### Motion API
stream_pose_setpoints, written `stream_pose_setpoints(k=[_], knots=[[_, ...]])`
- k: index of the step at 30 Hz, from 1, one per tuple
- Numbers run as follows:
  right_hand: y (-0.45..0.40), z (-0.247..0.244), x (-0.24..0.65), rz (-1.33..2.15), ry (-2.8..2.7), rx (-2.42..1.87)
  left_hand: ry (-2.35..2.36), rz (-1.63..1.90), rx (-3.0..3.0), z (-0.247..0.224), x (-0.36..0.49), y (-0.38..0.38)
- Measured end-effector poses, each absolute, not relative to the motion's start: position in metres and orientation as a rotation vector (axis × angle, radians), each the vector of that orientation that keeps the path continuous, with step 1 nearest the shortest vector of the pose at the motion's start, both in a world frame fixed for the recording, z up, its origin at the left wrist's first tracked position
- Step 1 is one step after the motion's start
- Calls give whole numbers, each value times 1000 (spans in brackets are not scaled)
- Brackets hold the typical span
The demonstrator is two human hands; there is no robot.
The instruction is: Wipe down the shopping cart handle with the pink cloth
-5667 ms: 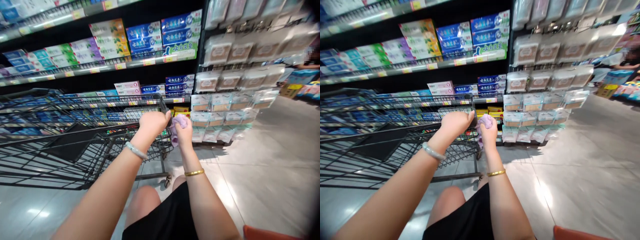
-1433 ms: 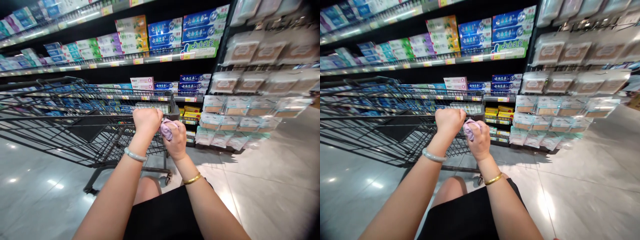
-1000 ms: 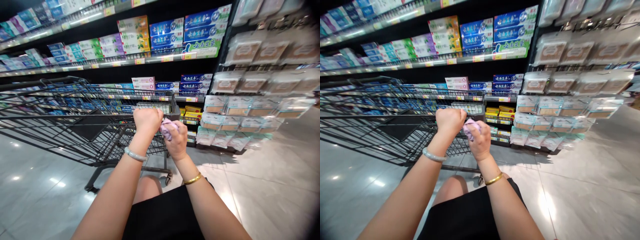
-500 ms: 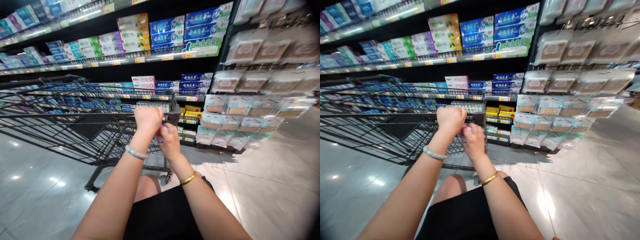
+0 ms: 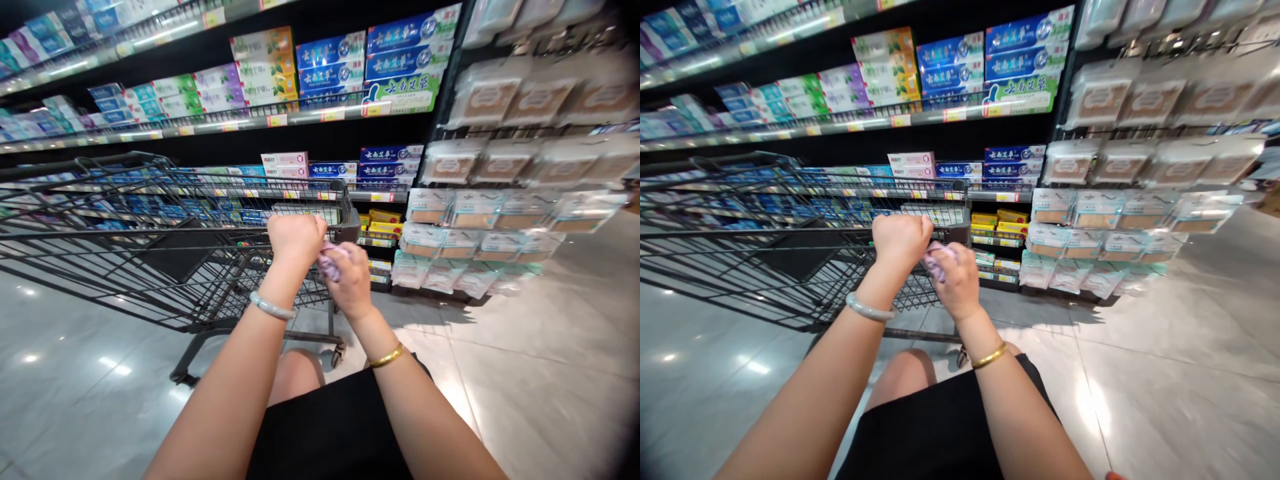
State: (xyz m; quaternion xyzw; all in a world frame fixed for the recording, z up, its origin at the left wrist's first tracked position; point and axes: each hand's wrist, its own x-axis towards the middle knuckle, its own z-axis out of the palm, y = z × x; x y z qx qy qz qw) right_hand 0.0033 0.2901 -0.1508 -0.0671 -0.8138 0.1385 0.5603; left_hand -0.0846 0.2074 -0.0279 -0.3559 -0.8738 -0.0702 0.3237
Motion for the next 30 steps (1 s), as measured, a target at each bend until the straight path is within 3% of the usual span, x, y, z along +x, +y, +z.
stream_pose_setpoints(k=[3,8,13,30], knots=[[294,-150,5,364,-1848,-305,-2298,-202,-957,-27,-84,207],[279,-151,1,336,-2108,-164,-2312,-197,-920,-26,-83,208],[285,-147,4,327,-1925,-281,-2296,-189,-935,-27,-84,208],[274,-150,4,333,-2217,-114,-2309,-188,-935,-26,-82,208]])
